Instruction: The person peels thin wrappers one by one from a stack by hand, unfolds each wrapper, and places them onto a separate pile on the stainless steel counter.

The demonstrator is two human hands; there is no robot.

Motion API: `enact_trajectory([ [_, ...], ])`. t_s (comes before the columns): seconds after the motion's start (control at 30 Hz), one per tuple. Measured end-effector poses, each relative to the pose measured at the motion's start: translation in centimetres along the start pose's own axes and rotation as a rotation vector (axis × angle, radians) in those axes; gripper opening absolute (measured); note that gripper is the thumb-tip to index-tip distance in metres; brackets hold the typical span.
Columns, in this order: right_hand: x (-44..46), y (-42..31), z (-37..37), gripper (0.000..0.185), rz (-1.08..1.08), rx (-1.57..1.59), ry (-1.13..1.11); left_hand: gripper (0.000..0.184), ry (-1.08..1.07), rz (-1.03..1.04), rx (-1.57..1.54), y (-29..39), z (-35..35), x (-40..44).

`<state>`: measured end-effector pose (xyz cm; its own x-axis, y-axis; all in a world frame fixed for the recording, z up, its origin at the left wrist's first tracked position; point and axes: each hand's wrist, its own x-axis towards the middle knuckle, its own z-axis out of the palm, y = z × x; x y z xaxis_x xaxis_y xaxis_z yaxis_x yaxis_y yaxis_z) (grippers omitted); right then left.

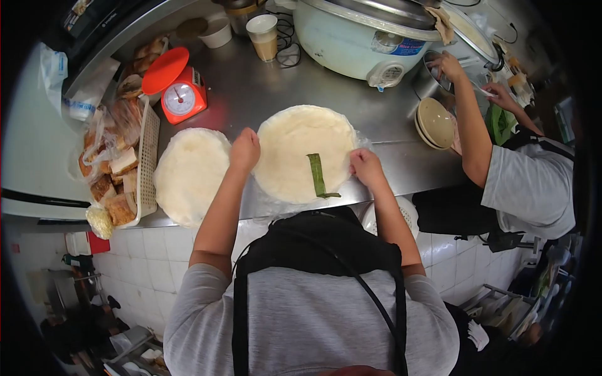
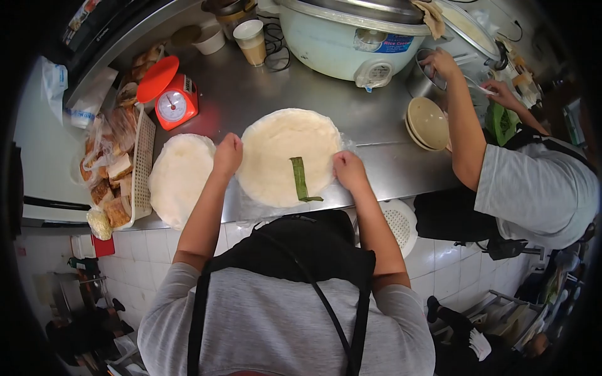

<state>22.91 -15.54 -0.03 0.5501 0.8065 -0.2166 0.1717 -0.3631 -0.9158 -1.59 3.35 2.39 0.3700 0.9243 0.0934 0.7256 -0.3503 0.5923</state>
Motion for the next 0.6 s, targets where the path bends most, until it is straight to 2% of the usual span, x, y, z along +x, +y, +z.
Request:
enact_trajectory([
  [0.03, 0.3, -0.1, -0.3, 0.019, 0.098, 0.122, -0.003, 0.013, 0.002, 0.006, -0.009, -0.5, 0.3, -0.3],
  [0.13, 1.7, 1.1, -0.7, 0.024, 0.05, -0.076, 0.184, 0.022, -0.012, 0.009, -0.025, -1.0, 0.7, -1.0],
  [0.17, 2.4, 1.6, -0.8, 0.034, -0.005, -0.252, 0.189, 0.025, -0.03, -0.008, -0.025, -0.7, 0.7, -1.2],
  [0.2, 2.5, 0.8, -0.7, 0.036, -0.002, -0.285, 0.187, 0.028, -0.048, -0.027, -0.026, -0.6, 0.6, -1.4],
  [0.3, 2.9, -1.4, -0.3, 0.042, -0.001, -0.343, 0.166, 0.031, -0.176, -0.234, -0.468, -1.6, 1.2, -0.4],
  [0.37, 4.3, -0.3, -0.2, 0.045, -0.011, -0.322, 0.139, 0.028, -0.118, -0.109, -0.626, -1.5, 1.4, 0.0],
  [0.47, 5.7, 0.5, -1.0, 0.045, 0.152, -0.329, -0.018, 0.023, -0.049, 0.081, -0.695, 0.0, -0.5, 1.3],
  [0.57, 3.2, -2.2, -1.1, 0.048, -0.023, -0.611, -0.003, 0.018, -0.069, 0.226, -0.859, 4.5, -6.0, 1.0],
  [0.6, 2.9, -2.3, -1.0, 0.048, -0.007, -0.658, -0.012, 0.017, -0.081, 0.27, -0.941, 6.1, -8.0, 0.7],
])
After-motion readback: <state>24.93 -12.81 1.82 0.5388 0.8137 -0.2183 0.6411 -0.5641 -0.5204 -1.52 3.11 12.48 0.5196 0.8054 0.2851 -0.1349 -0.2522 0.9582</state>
